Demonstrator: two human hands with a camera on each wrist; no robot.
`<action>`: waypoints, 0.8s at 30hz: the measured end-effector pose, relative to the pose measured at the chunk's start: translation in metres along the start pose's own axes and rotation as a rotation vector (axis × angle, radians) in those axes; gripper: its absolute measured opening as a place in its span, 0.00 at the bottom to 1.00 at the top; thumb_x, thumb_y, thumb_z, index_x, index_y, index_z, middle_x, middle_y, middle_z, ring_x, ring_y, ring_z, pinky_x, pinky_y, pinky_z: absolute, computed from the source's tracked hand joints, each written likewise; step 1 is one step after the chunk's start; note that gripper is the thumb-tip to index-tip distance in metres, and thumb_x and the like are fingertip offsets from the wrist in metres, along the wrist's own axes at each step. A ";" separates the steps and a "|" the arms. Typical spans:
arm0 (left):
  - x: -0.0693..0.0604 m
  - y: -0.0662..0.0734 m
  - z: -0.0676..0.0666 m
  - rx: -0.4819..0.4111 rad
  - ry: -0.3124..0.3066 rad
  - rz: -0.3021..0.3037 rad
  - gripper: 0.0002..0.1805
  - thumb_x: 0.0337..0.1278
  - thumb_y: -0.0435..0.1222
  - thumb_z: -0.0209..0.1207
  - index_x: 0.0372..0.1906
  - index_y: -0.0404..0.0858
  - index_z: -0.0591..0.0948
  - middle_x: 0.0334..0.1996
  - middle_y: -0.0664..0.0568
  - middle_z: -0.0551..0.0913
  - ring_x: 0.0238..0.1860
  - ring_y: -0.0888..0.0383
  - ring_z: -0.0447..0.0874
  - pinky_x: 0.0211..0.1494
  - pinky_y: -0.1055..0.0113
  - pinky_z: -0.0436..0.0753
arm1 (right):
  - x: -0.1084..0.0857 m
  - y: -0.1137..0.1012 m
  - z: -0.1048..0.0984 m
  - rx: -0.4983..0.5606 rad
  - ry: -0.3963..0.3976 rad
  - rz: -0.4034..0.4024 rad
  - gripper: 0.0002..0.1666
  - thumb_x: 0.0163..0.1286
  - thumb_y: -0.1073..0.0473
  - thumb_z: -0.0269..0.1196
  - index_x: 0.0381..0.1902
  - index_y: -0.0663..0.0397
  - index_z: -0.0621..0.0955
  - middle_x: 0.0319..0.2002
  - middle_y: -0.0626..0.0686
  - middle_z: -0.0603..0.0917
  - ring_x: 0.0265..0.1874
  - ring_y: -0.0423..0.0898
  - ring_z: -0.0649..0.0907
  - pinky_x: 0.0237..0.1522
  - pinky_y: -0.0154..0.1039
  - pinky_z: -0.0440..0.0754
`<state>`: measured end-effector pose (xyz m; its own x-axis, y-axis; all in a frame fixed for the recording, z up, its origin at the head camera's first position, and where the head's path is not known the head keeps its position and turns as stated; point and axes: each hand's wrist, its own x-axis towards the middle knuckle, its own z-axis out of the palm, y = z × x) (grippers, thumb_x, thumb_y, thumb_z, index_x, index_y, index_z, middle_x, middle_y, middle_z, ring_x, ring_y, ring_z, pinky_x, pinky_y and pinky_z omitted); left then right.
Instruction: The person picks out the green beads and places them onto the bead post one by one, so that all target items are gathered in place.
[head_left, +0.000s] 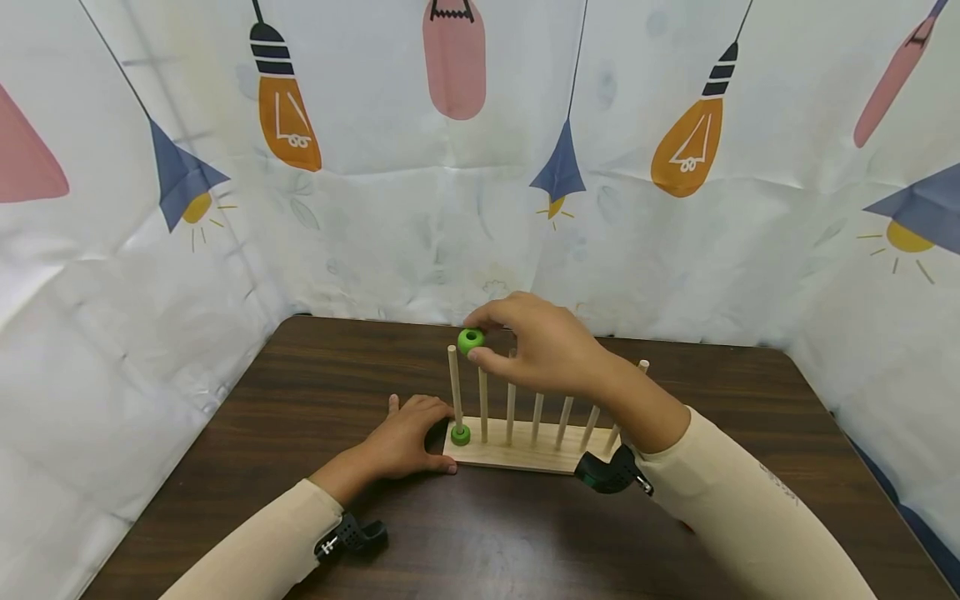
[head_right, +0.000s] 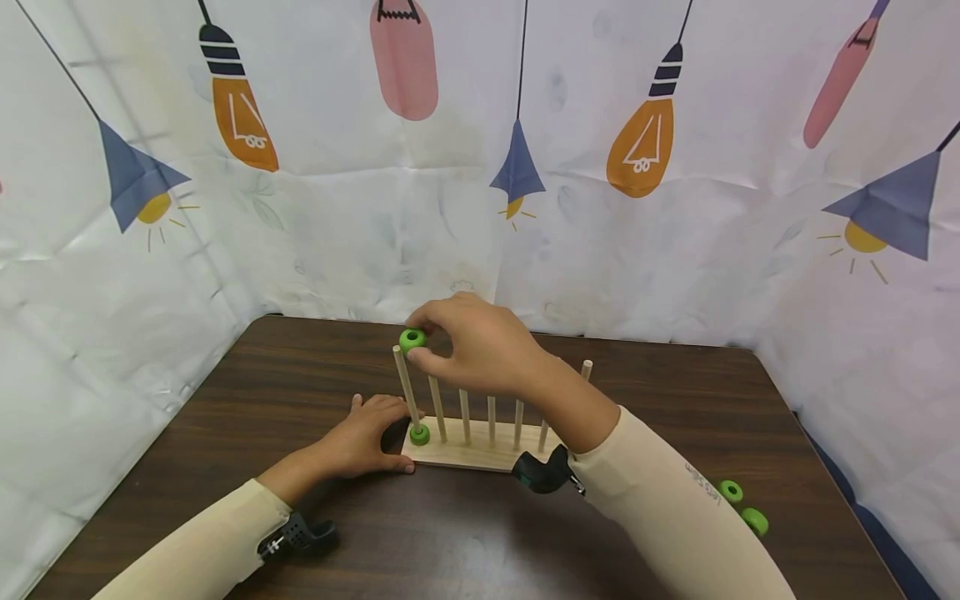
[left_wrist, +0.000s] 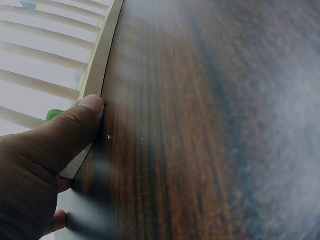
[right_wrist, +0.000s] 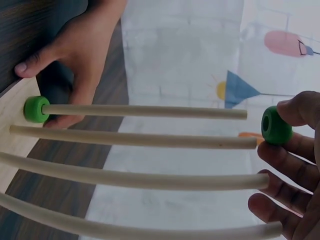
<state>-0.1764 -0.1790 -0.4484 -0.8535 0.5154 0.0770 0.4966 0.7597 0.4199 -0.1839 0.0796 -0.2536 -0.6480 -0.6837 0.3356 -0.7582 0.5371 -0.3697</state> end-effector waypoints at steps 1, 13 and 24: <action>0.000 0.000 0.000 -0.001 -0.002 -0.002 0.38 0.44 0.57 0.78 0.61 0.47 0.80 0.61 0.53 0.78 0.69 0.46 0.68 0.64 0.18 0.46 | 0.001 -0.001 0.001 0.001 -0.004 -0.001 0.17 0.71 0.49 0.68 0.55 0.43 0.85 0.47 0.38 0.83 0.48 0.38 0.79 0.46 0.42 0.80; 0.000 0.000 -0.001 0.000 -0.010 -0.013 0.38 0.44 0.57 0.78 0.61 0.46 0.80 0.61 0.52 0.78 0.70 0.46 0.67 0.64 0.18 0.46 | 0.011 -0.004 0.011 -0.006 0.000 -0.011 0.16 0.71 0.49 0.68 0.54 0.43 0.85 0.45 0.38 0.83 0.46 0.37 0.79 0.43 0.40 0.80; -0.001 0.001 -0.002 -0.005 -0.017 -0.018 0.38 0.45 0.58 0.77 0.61 0.46 0.80 0.62 0.52 0.78 0.71 0.46 0.66 0.65 0.18 0.45 | 0.016 -0.004 0.016 -0.011 -0.020 0.035 0.16 0.72 0.47 0.68 0.55 0.41 0.84 0.44 0.37 0.83 0.45 0.36 0.78 0.40 0.39 0.79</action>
<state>-0.1757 -0.1795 -0.4466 -0.8597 0.5079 0.0542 0.4801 0.7671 0.4255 -0.1901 0.0587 -0.2607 -0.6727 -0.6742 0.3048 -0.7358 0.5661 -0.3716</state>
